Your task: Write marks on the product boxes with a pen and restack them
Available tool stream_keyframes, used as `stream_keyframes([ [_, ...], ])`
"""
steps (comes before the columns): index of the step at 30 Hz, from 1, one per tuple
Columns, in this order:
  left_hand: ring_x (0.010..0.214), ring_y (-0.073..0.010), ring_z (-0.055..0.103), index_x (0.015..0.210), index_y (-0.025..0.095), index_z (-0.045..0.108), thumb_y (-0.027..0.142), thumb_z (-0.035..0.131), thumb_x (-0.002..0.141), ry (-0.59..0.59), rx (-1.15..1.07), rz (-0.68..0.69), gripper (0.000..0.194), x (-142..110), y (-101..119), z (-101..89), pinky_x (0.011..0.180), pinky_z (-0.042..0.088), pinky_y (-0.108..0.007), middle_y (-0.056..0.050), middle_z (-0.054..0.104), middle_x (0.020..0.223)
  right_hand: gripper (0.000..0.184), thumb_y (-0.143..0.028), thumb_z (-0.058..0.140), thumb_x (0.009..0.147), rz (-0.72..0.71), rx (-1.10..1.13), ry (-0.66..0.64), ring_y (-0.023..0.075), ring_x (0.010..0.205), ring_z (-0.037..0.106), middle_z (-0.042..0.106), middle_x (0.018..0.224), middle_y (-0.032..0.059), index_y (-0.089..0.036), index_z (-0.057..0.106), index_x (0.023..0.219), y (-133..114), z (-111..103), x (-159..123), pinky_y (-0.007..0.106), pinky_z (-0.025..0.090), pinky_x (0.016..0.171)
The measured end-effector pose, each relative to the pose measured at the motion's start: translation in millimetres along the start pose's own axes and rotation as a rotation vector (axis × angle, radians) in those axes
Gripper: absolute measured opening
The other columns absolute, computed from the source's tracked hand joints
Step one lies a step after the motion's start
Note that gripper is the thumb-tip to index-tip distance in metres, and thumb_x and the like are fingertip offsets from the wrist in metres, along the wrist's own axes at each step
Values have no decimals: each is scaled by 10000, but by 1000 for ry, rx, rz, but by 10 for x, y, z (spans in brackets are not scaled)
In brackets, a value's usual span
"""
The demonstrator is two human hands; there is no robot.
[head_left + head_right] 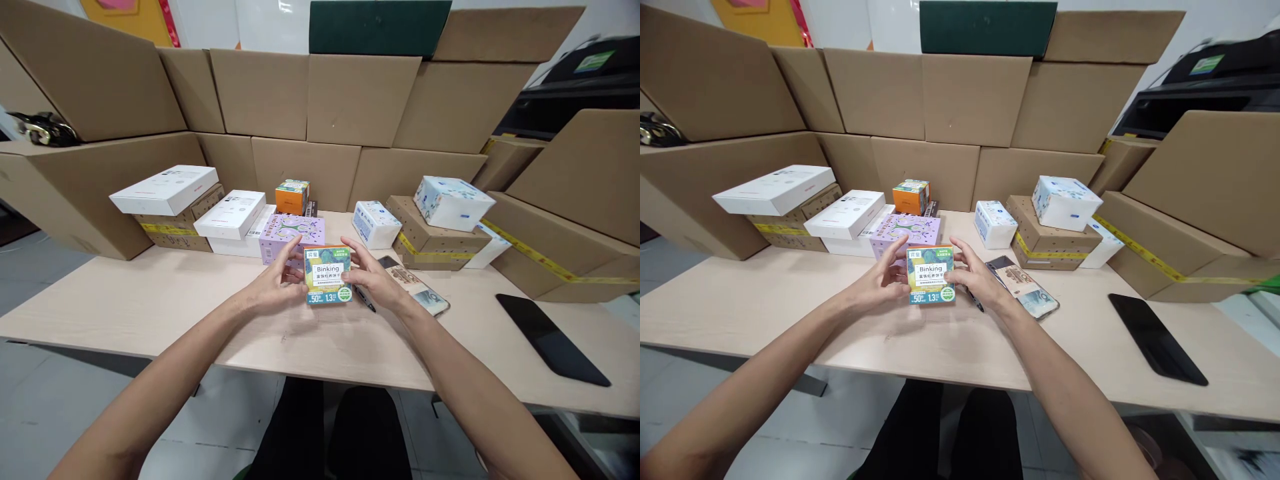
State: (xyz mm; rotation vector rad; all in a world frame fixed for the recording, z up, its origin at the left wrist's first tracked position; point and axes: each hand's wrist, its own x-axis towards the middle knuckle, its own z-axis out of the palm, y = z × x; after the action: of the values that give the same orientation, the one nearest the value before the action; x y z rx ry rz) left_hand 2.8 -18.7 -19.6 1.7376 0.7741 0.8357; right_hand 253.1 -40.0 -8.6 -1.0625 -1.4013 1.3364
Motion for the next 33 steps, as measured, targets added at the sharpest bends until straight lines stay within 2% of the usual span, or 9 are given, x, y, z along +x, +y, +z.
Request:
stream_keyframes([
  [4,1083,-253,586,1562,369,62,310,752,766,-18,2,-55,1055,-21,56,41,923,521,-480,-157,313,1499,922,-243,733,662,-2,10,-14,273,1240,557,530,1373,106,-279,357,1503,14,6,12,437,485,1027],
  [9,1003,-233,598,1567,326,86,271,752,731,11,68,-33,1070,-33,80,78,854,550,-441,-162,382,1458,866,-227,715,691,-22,-19,-53,268,1216,580,524,1417,92,-290,382,1488,52,2,23,437,482,1029],
  [13,982,-245,603,1566,330,128,301,763,728,43,225,88,1052,-26,-4,57,834,555,-443,-155,409,1440,794,-252,651,780,-77,-183,-80,249,1137,616,558,1397,70,-297,347,1513,54,13,-1,426,518,970],
  [17,1062,-303,589,1559,345,175,367,819,694,79,310,231,1078,-15,-74,41,858,554,-490,-160,404,1447,756,-262,627,805,-203,-399,39,268,1112,607,536,1427,77,-301,371,1516,17,45,-38,451,525,937],
  [21,1103,-326,581,1539,343,254,449,859,663,110,323,275,1070,-1,-90,59,897,544,-517,-146,473,1390,642,-243,596,816,-314,-524,90,271,1083,603,541,1381,91,-304,488,1446,-32,39,-69,429,541,864],
  [24,1152,-335,564,1515,345,313,478,860,663,130,344,301,1022,10,-105,88,941,528,-517,-133,482,1391,517,-324,567,881,-349,-550,20,283,1184,559,543,1365,88,-299,533,1396,-73,29,-101,443,506,948],
  [27,1202,-339,538,1509,350,327,472,836,704,124,364,329,960,15,-119,119,994,499,-528,-122,490,1379,589,-448,627,869,-346,-595,-10,306,1308,472,511,1386,106,-285,492,1417,-115,63,-140,483,412,1077],
  [30,1259,-350,505,1533,365,272,451,824,728,72,358,350,980,11,-114,141,1017,490,-532,-125,440,1428,713,-483,736,770,-298,-632,42,326,1308,472,504,1353,125,-274,490,1406,-135,106,-153,513,381,1104],
  [33,1347,-395,427,1574,375,87,454,860,677,-3,344,344,1187,1,-83,146,1018,496,-546,-155,285,1543,659,-488,705,790,-230,-522,67,323,1296,494,518,1381,114,-274,507,1380,-126,101,-128,525,393,1093],
])
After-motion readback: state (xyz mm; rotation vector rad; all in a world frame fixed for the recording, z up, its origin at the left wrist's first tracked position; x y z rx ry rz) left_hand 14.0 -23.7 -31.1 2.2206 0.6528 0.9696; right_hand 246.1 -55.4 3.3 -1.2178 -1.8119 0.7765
